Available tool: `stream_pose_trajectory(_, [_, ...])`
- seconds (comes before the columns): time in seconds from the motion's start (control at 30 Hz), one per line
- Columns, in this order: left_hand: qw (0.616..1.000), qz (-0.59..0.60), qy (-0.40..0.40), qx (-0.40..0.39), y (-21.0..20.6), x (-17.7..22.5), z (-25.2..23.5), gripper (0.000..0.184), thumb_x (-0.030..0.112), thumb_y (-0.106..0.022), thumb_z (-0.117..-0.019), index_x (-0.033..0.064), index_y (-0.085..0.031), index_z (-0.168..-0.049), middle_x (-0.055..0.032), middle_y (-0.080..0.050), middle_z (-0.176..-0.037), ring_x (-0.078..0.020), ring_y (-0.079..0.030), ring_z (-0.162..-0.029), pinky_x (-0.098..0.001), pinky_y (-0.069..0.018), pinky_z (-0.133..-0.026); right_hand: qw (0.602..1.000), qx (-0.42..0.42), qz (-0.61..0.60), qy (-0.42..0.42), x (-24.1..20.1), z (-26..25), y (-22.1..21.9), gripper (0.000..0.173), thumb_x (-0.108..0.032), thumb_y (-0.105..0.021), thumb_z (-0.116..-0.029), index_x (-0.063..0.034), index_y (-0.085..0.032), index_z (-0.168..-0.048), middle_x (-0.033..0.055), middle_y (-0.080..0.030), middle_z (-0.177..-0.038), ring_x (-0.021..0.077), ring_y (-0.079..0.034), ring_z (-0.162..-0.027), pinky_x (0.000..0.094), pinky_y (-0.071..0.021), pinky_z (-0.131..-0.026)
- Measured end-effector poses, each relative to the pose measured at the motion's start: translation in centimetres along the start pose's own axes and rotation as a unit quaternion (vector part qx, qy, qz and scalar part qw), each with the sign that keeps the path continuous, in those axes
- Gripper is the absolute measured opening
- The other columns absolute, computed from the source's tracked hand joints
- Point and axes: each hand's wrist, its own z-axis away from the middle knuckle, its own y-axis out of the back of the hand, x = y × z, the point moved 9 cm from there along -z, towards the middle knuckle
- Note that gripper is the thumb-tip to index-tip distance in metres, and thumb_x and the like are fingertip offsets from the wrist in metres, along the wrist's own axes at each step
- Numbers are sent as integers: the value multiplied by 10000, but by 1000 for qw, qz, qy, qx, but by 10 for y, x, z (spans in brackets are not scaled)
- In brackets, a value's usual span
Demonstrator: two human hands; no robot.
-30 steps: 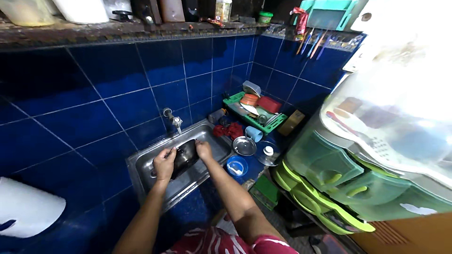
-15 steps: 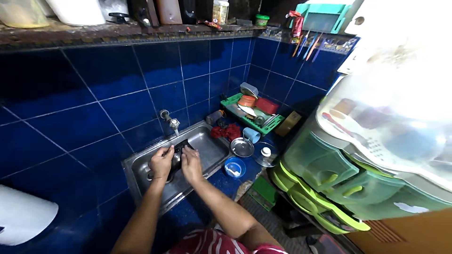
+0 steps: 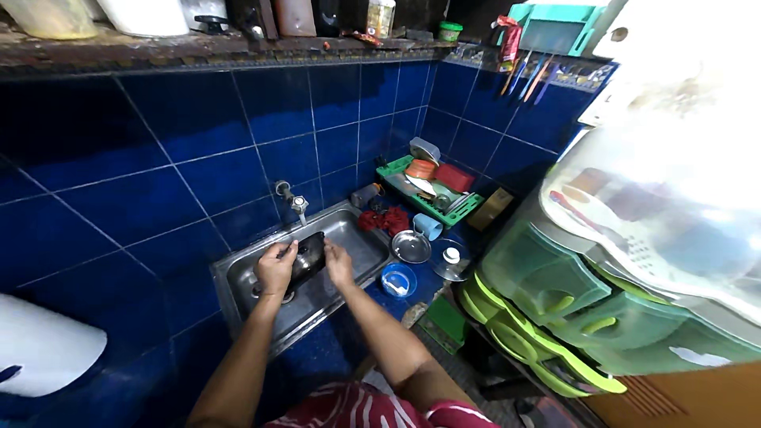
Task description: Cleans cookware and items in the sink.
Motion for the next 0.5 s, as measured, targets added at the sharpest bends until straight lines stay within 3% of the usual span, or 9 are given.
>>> stream_pose_trajectory(0.07, [1000,20,22,3,2,-5,4,362,343,-693,-959,0,-719,-845,-95,-683,-779,-149,-632,-739,-380,-521,-746,990,-10,-71,-121,17,-15,9,380,-210,-424,-1117,13,-664,-1308,202,-653,-1341,280,-586,-1289,475,-427,-1120])
stream_pose_trajectory(0.1, [999,24,30,6,3,-8,5,364,340,-691,-961,-1,-712,-836,-91,-670,-765,-145,-620,-729,-375,-516,-737,991,-6,-48,-121,16,-15,8,383,-226,-427,-1114,-1,-673,-1303,196,-666,-1322,283,-599,-1275,487,-435,-1113])
stream_pose_trajectory(0.17, [999,20,40,7,0,-10,1,360,334,-685,-965,-3,-712,-838,-89,-666,-767,-141,-617,-731,-375,-512,-738,998,6,65,-4,-8,-1,-2,407,-217,-414,-1102,-27,-641,-1380,149,-642,-1406,277,-564,-1358,480,-370,-1200])
stream_pose_trajectory(0.23, [999,-5,40,-11,-8,-12,2,367,357,-679,-969,7,-729,-870,-101,-694,-798,-175,-649,-755,-422,-526,-758,980,25,140,142,-27,25,-19,406,-174,-442,-1066,2,-643,-1372,150,-592,-1472,303,-514,-1416,527,-253,-1262])
stream_pose_trajectory(0.27, [999,-19,35,-20,-11,-11,4,369,373,-677,-967,19,-741,-884,-105,-712,-816,-189,-671,-769,-444,-538,-771,973,30,149,172,-27,31,-23,405,-171,-448,-1057,2,-652,-1360,151,-591,-1473,309,-515,-1417,543,-243,-1264])
stream_pose_trajectory(0.3, [999,-26,28,-28,-12,-10,7,374,384,-673,-968,27,-741,-885,-104,-713,-817,-193,-672,-766,-452,-535,-766,977,30,139,159,-20,28,-22,403,-169,-441,-1061,-3,-655,-1359,144,-605,-1460,301,-528,-1406,537,-257,-1260])
stream_pose_trajectory(0.37, [999,-22,14,-36,-13,-5,14,376,394,-672,-964,38,-735,-860,-92,-708,-799,-175,-665,-740,-432,-535,-740,998,6,64,3,9,3,-4,406,-213,-406,-1106,-19,-646,-1370,160,-646,-1395,286,-568,-1352,487,-366,-1203])
stream_pose_trajectory(0.43, [1000,-1,10,-28,-11,0,20,356,369,-675,-962,38,-733,-844,-74,-696,-774,-138,-643,-712,-384,-530,-720,991,-8,-7,-131,30,-15,8,410,-271,-411,-1123,-7,-669,-1300,209,-669,-1305,311,-609,-1260,516,-444,-1100])
stream_pose_trajectory(0.5, [1000,-5,16,-25,-11,0,19,356,365,-664,-968,35,-737,-855,-82,-700,-780,-155,-652,-727,-405,-530,-735,994,-10,46,-100,16,-12,7,424,-277,-395,-1121,-37,-655,-1356,176,-666,-1349,298,-596,-1309,508,-426,-1141])
